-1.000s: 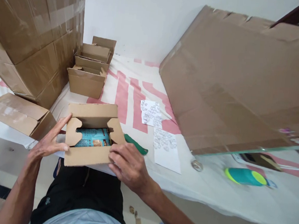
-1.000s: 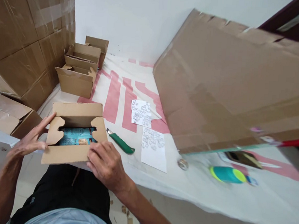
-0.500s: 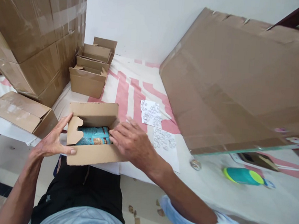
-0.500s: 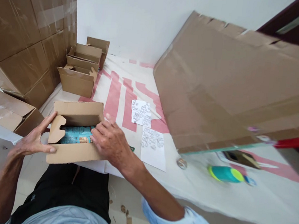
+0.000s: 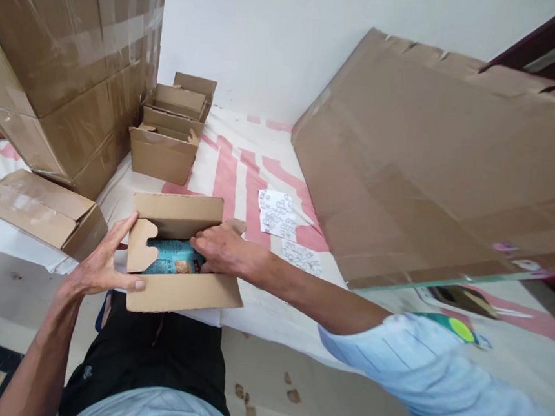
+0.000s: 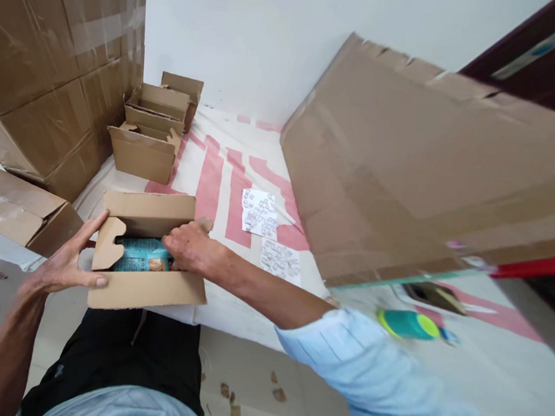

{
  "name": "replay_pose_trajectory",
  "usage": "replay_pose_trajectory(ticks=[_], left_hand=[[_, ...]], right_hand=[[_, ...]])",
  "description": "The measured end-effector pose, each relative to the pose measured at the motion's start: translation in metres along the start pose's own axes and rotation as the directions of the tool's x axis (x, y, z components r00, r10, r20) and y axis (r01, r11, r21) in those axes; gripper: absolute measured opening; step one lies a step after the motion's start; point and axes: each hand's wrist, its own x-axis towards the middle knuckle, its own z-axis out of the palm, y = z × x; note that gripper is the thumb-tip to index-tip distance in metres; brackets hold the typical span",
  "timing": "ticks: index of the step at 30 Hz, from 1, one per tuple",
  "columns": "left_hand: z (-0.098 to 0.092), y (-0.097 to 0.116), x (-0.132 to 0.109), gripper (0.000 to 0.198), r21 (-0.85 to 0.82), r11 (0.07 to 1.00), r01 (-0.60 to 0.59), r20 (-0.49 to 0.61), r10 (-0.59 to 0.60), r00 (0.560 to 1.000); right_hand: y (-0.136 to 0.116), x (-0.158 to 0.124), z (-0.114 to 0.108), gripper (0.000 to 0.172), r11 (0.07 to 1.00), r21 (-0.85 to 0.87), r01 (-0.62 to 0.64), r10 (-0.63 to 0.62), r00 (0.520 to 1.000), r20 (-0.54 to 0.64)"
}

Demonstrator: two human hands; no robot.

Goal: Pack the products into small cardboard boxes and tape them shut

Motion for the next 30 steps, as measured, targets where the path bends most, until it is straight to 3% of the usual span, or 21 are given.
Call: replay_pose_trajectory(ticks=[9, 15, 23, 30], left_hand=[[0.004, 0.002, 0.001, 0.132, -0.011, 1.000, 0.006, 0.012, -0.006, 1.000], [0.004, 0.004, 0.000, 0.129, -0.001, 1.000, -0.005, 0.014, 0.005, 1.000], [0.004, 0.004, 0.001, 0.131, -0.016, 1.000, 0.019, 0.023, -0.018, 1.000], [0.004, 0.004, 0.003, 0.130, -0.021, 1.000, 0.019, 0.023, -0.018, 1.000]], right_hand=[[-0.003, 0.007, 0.006, 0.027, 0.998, -0.028, 0.057, -0.055, 0.996, 0.064], [-0.001, 0.019, 0.018, 0.034, 0.993, -0.016, 0.114, -0.114, 0.993, -0.011], [-0.004, 0.029, 0.028, 0.027, 0.992, -0.011, 0.123, -0.124, 0.992, -0.016], [0.019, -0.003, 0.009, 0.023, 0.978, 0.174, 0.112, -0.070, 0.970, -0.232]])
